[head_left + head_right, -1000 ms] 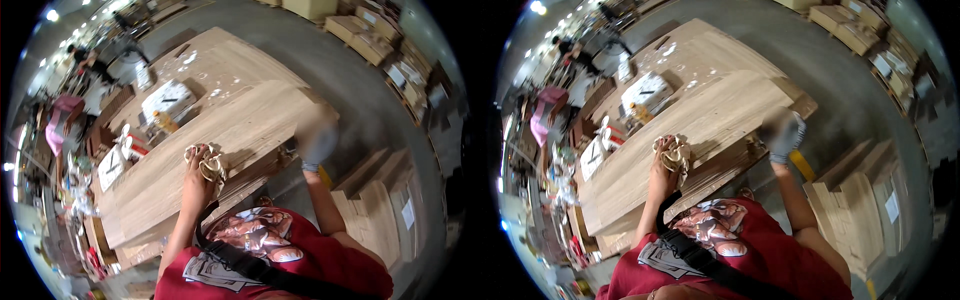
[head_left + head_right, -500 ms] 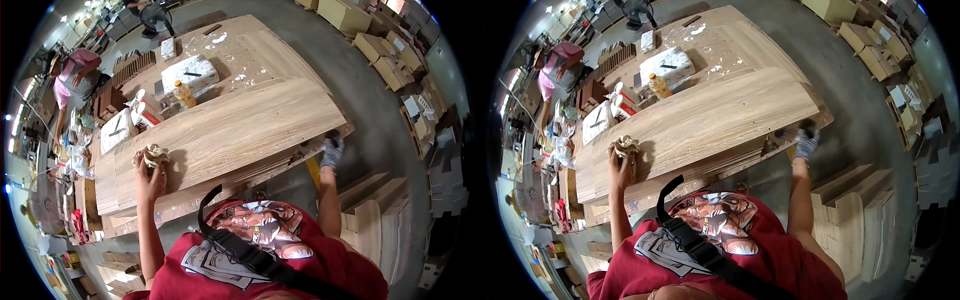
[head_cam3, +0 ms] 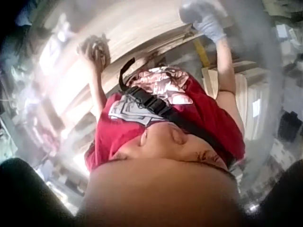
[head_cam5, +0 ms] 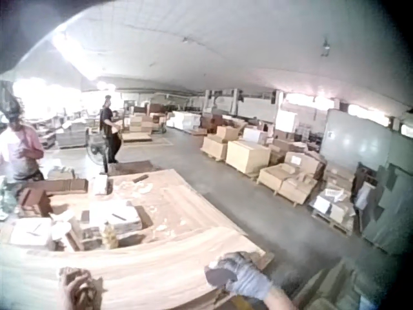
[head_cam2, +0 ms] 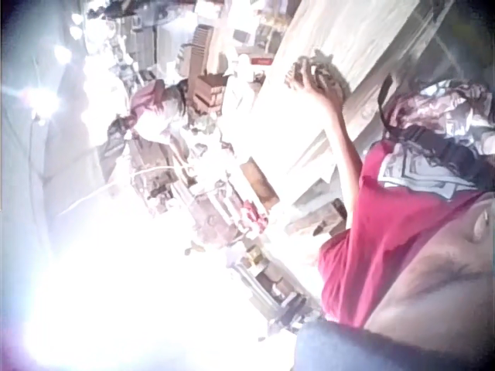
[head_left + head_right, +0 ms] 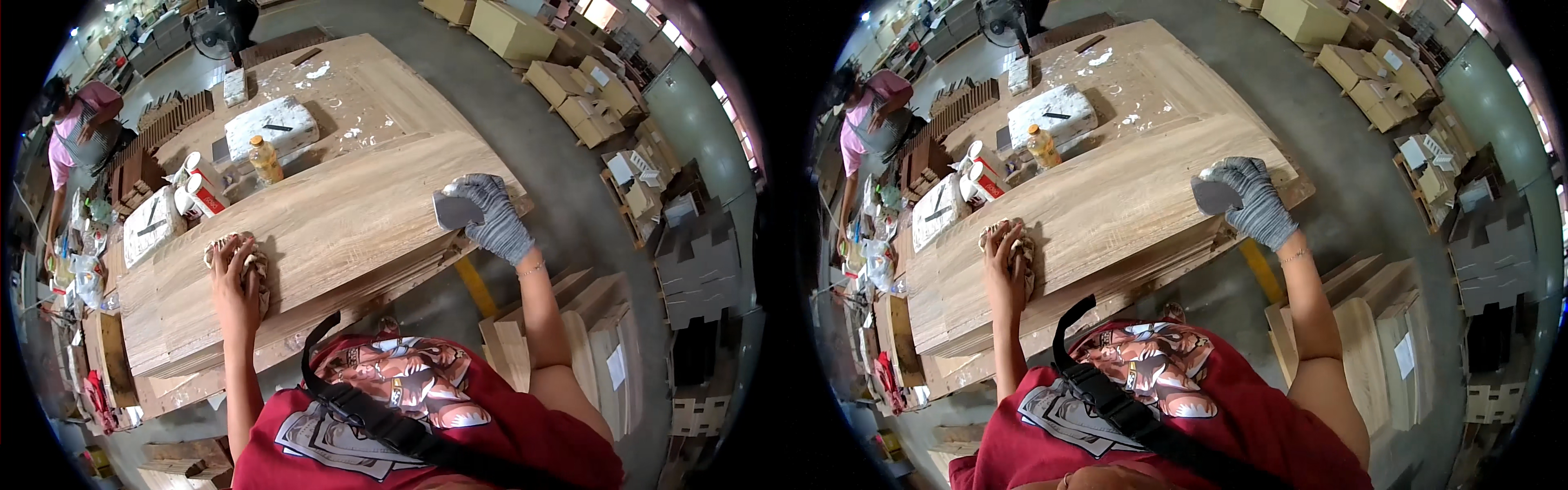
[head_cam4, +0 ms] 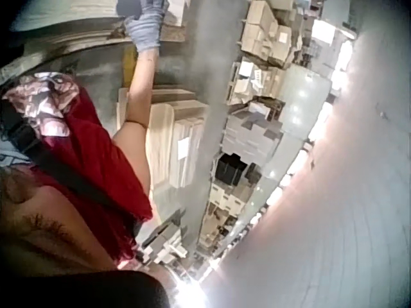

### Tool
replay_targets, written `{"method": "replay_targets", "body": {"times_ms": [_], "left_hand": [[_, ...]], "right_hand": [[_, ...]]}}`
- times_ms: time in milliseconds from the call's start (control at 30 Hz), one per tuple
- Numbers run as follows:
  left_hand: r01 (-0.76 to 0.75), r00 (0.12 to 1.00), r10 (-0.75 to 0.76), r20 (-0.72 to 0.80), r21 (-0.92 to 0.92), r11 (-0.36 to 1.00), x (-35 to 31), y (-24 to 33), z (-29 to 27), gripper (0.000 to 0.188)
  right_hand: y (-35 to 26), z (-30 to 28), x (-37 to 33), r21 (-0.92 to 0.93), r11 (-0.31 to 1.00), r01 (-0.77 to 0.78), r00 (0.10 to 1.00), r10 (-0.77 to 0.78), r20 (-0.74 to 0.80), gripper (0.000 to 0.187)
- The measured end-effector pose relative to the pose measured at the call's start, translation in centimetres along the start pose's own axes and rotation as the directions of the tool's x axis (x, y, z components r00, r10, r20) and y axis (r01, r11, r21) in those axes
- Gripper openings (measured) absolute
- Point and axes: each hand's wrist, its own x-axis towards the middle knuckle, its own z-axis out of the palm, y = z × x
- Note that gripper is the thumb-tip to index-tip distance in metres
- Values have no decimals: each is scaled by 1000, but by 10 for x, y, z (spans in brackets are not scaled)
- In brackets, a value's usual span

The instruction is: The person applies filler to cracks in wooden boards with a putty knife, wipes the surface with a rag, and sands the edges with a block.

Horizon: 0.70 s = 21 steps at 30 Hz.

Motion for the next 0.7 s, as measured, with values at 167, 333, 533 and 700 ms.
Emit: {"method": "replay_targets", "body": {"times_ms": [167, 333, 533, 700], "left_hand": [[10, 999, -11, -36, -30, 1000, -3, 0, -3, 47], [4, 999, -5, -50, -4, 1000, -2, 2, -1, 46], [12, 999, -12, -33, 5, 1000, -2, 1, 1, 46], [19, 999, -20, -42, -23, 1000, -5, -6, 0, 45]], "right_hand": [[-22, 9, 8, 38, 996, 77, 997, -78, 23, 63], [10, 6, 5, -48, 999, 11, 996, -7, 91, 65], [-21, 22, 14, 132, 987, 88, 993, -98, 72, 62], [48, -34, -21, -57, 986, -154, 959, 136, -250, 54]]}}
